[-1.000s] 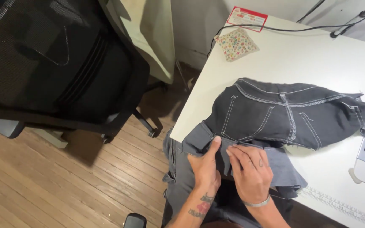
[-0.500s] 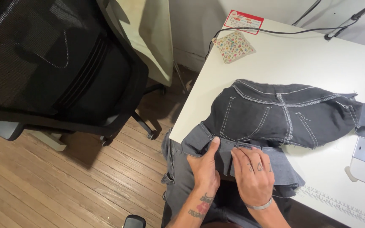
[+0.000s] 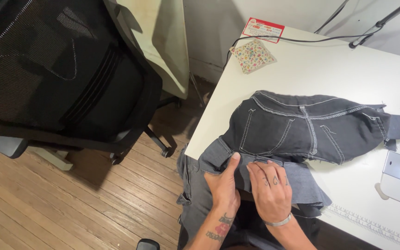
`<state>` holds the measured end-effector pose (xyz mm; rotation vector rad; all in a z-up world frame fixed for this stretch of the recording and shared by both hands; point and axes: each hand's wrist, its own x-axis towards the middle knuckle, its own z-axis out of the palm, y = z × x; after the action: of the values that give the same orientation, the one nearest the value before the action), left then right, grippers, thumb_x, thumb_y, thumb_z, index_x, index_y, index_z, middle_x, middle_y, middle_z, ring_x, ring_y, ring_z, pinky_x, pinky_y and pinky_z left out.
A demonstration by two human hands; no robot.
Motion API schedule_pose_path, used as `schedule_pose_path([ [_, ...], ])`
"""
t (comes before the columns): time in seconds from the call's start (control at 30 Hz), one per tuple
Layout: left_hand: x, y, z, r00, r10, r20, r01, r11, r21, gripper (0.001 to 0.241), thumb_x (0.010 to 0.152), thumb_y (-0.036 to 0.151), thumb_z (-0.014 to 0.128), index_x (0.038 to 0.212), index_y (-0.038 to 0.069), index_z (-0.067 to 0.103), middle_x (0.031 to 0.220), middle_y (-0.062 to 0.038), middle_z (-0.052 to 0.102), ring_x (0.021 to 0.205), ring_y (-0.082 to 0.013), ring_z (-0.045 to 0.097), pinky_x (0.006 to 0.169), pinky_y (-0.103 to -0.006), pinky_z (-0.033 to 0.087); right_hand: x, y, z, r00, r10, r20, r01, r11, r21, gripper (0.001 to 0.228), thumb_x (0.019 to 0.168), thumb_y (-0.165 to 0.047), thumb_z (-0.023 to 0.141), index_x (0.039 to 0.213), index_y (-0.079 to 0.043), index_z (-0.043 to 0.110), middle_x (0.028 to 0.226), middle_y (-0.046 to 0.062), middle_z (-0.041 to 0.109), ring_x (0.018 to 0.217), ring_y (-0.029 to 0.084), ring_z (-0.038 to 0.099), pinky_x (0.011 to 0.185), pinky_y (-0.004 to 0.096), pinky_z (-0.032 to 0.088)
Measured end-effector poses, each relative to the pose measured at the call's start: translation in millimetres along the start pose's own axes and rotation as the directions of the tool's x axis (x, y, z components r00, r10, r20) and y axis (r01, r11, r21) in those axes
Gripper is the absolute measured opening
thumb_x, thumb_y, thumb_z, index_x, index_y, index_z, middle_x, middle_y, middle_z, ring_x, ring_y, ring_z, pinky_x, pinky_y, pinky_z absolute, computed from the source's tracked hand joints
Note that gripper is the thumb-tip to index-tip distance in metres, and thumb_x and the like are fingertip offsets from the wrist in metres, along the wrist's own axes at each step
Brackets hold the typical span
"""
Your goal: Pinning pleated fabric sections onto a denim garment at a sewing workstation.
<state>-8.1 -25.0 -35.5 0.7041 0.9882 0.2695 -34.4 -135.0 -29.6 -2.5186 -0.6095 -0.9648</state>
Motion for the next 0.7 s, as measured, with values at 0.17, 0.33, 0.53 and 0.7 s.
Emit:
schedule_pose_path([
  [0.17, 1, -5, -2, 0.999, 0.044, 0.023, -0.044, 0.999, -0.013, 0.049, 0.082, -0.011, 0.101, 0.13, -0.009, 0.09, 0.133, -0.023, 0.094, 0.116, -0.0306, 0.087, 0.107, -0.0476, 0.076, -8, 6, 12, 0.999, 0.029, 0.034, -0.03, 0.999, 0.042, 0.009, 0.116, -0.004, 0.085, 0.125, -0.001, 0.087, 0.122, 0.01, 0.084, 0.105, 0.033, 0.077, 0.113, 0.048, 0.068],
  [0.33, -3, 4, 2, 0.998, 0.048, 0.039, -0.048, 0.999, -0.012, 0.05, 0.082, -0.011, 0.1, 0.131, -0.011, 0.09, 0.135, -0.025, 0.094, 0.118, -0.0313, 0.088, 0.109, -0.0474, 0.076, -11, 11, 19, 0.969, 0.231, 0.092, -0.244, 0.952, 0.182, 0.006, 0.119, -0.01, 0.081, 0.122, -0.008, 0.087, 0.121, 0.005, 0.081, 0.101, 0.032, 0.071, 0.102, 0.044, 0.062],
  [0.53, -7, 2, 2, 0.999, 0.005, 0.033, -0.004, 1.0, -0.02, 0.055, 0.083, -0.013, 0.099, 0.136, -0.007, 0.088, 0.139, -0.024, 0.094, 0.124, -0.0309, 0.088, 0.114, -0.0493, 0.075, -17, 10, 15, 0.875, 0.457, 0.159, -0.484, 0.836, 0.259, 0.004, 0.114, -0.012, 0.085, 0.116, -0.012, 0.088, 0.116, 0.002, 0.083, 0.109, 0.025, 0.077, 0.106, 0.041, 0.061],
  [0.7, -4, -1, -2, 0.998, -0.047, 0.051, 0.049, 0.998, -0.037, 0.065, 0.083, -0.011, 0.099, 0.146, -0.002, 0.084, 0.147, -0.021, 0.092, 0.132, -0.0292, 0.085, 0.119, -0.0478, 0.071, -15, 9, 10, 0.849, 0.509, 0.141, -0.526, 0.791, 0.313, 0.004, 0.114, -0.008, 0.087, 0.116, -0.011, 0.089, 0.114, 0.001, 0.084, 0.109, 0.021, 0.078, 0.108, 0.036, 0.062],
])
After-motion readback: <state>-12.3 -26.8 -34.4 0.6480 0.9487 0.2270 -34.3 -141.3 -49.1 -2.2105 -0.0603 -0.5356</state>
